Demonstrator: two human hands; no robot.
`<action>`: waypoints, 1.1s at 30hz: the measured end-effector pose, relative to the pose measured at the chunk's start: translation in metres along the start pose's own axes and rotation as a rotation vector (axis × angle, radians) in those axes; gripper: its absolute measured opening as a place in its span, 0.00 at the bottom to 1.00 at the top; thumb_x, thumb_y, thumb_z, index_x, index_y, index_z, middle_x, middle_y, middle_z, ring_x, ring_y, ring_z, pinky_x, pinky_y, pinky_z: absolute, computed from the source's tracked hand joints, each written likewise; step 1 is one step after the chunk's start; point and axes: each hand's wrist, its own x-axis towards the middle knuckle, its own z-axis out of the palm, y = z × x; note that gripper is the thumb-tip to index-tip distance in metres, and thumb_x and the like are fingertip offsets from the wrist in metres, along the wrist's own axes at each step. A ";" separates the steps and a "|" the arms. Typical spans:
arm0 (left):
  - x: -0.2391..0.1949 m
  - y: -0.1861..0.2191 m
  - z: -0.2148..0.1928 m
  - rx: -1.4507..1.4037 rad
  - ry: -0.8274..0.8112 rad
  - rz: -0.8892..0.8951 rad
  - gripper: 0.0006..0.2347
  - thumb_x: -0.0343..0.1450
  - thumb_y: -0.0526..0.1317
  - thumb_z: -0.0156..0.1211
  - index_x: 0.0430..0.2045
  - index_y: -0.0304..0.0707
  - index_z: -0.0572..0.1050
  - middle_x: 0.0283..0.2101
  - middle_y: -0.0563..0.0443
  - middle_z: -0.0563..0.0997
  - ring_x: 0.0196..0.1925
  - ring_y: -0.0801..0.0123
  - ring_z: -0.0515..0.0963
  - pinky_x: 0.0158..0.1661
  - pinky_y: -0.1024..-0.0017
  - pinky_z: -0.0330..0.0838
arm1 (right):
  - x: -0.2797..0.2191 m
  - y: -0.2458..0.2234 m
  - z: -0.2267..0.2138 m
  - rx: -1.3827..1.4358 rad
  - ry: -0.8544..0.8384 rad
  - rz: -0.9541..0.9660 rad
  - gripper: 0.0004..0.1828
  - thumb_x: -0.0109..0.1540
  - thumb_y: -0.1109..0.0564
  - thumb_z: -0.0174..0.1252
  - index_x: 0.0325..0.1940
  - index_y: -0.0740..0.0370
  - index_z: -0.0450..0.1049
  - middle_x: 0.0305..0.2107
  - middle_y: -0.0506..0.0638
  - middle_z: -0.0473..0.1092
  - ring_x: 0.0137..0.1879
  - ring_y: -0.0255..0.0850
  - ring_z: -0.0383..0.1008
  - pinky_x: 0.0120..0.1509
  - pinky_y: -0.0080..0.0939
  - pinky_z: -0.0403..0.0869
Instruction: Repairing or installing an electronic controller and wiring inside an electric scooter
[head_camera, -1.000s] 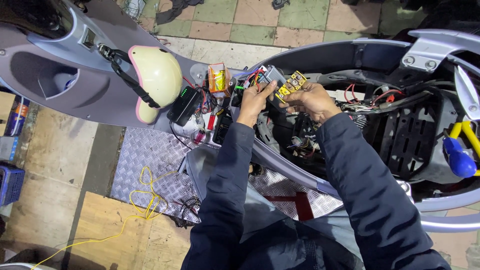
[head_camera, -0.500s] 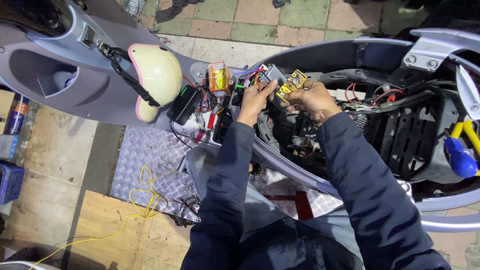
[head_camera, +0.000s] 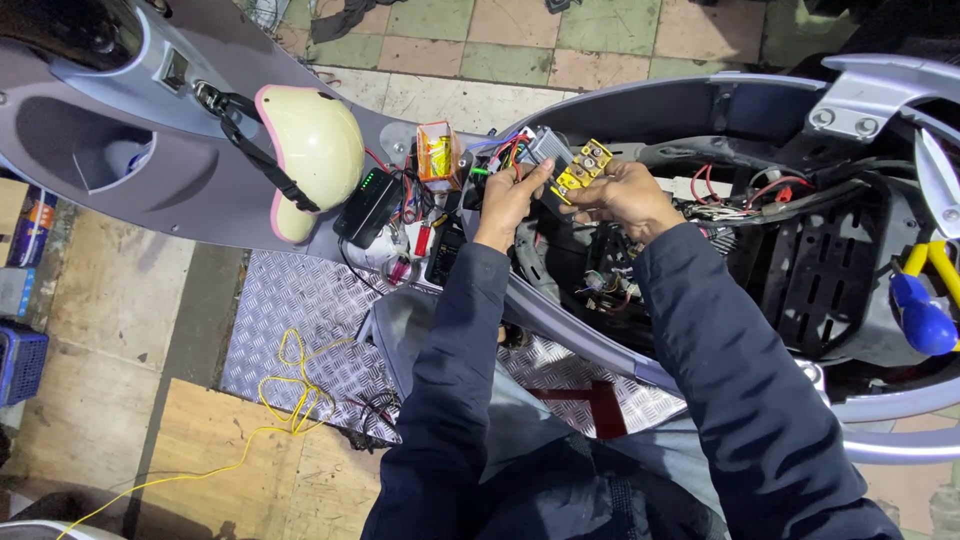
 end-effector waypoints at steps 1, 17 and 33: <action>0.005 -0.006 -0.002 0.007 0.001 -0.003 0.14 0.70 0.46 0.69 0.19 0.37 0.77 0.15 0.51 0.71 0.11 0.83 0.61 0.13 0.86 0.52 | -0.003 -0.003 0.001 0.000 -0.016 0.000 0.27 0.53 0.66 0.73 0.50 0.76 0.68 0.34 0.62 0.76 0.36 0.51 0.83 0.37 0.50 0.85; -0.007 0.004 -0.009 0.148 0.250 -0.068 0.28 0.78 0.57 0.47 0.59 0.24 0.70 0.47 0.30 0.79 0.48 0.54 0.83 0.43 0.60 0.79 | 0.019 0.013 -0.010 -0.003 0.150 -0.130 0.29 0.58 0.66 0.70 0.57 0.81 0.62 0.35 0.69 0.73 0.37 0.62 0.82 0.38 0.61 0.84; -0.005 0.102 -0.001 0.099 -0.160 -0.313 0.16 0.68 0.47 0.71 0.22 0.41 0.68 0.15 0.70 0.54 0.12 0.88 0.55 0.14 0.93 0.46 | -0.008 -0.017 0.018 0.125 0.162 -0.148 0.20 0.58 0.65 0.67 0.49 0.78 0.67 0.35 0.66 0.74 0.38 0.56 0.83 0.36 0.51 0.84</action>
